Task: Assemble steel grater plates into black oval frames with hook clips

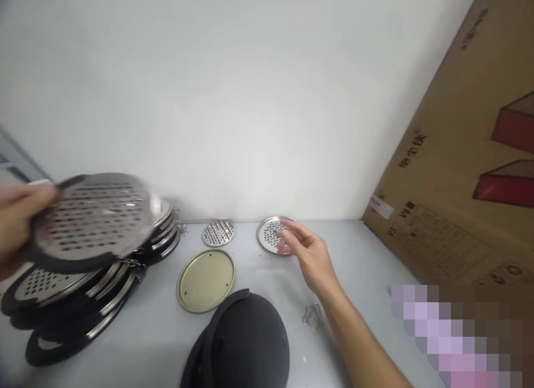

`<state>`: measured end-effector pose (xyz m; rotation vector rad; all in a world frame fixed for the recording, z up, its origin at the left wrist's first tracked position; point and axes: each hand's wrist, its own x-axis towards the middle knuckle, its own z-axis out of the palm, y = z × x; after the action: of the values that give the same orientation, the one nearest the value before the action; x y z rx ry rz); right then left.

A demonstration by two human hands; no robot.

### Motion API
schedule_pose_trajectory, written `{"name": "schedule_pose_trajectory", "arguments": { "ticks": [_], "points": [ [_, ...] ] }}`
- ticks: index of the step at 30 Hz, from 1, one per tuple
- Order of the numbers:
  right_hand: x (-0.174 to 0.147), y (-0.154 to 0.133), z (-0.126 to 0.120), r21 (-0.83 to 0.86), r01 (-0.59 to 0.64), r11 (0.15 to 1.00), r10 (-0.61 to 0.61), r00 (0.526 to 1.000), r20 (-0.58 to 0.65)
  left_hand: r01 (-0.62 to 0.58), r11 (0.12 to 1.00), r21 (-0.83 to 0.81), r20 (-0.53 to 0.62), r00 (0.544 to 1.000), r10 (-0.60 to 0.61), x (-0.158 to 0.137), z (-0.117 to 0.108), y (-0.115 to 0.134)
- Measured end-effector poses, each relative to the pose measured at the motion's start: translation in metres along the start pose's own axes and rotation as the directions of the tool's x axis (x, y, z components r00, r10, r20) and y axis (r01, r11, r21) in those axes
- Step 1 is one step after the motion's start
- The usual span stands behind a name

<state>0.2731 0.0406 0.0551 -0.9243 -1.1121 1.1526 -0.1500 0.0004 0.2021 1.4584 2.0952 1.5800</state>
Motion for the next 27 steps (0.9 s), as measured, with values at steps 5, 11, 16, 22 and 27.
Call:
{"name": "schedule_pose_trajectory", "arguments": {
  "ticks": [5, 11, 16, 22, 27],
  "points": [
    [-0.013, -0.016, 0.008, 0.016, -0.133, 0.991, 0.129, 0.978, 0.163, -0.094, 0.978, -0.185, 0.405, 0.9, 0.163, -0.077, 0.126, 0.058],
    [-0.006, -0.019, -0.006, -0.001, -0.365, 0.931, 0.353, 0.899, 0.257, 0.062, 0.91, -0.41, 0.612, 0.759, 0.223, -0.145, 0.196, 0.059],
    [0.003, -0.016, -0.02, -0.052, -0.463, 0.885, 0.451, 0.822, 0.348, 0.192, 0.907, -0.375, 0.706, 0.694, 0.145, -0.153, 0.191, 0.039],
    [0.007, -0.014, -0.019, 0.021, -0.441, 0.897, 0.414, 0.858, 0.305, 0.161, 0.938, -0.308, 0.676, 0.731, 0.097, -0.153, 0.19, 0.034],
    [0.016, -0.012, -0.045, 0.179, -0.305, 0.935, 0.282, 0.949, 0.141, 0.146, 0.963, -0.226, 0.584, 0.812, 0.014, -0.151, 0.175, 0.035]
  ]
}}
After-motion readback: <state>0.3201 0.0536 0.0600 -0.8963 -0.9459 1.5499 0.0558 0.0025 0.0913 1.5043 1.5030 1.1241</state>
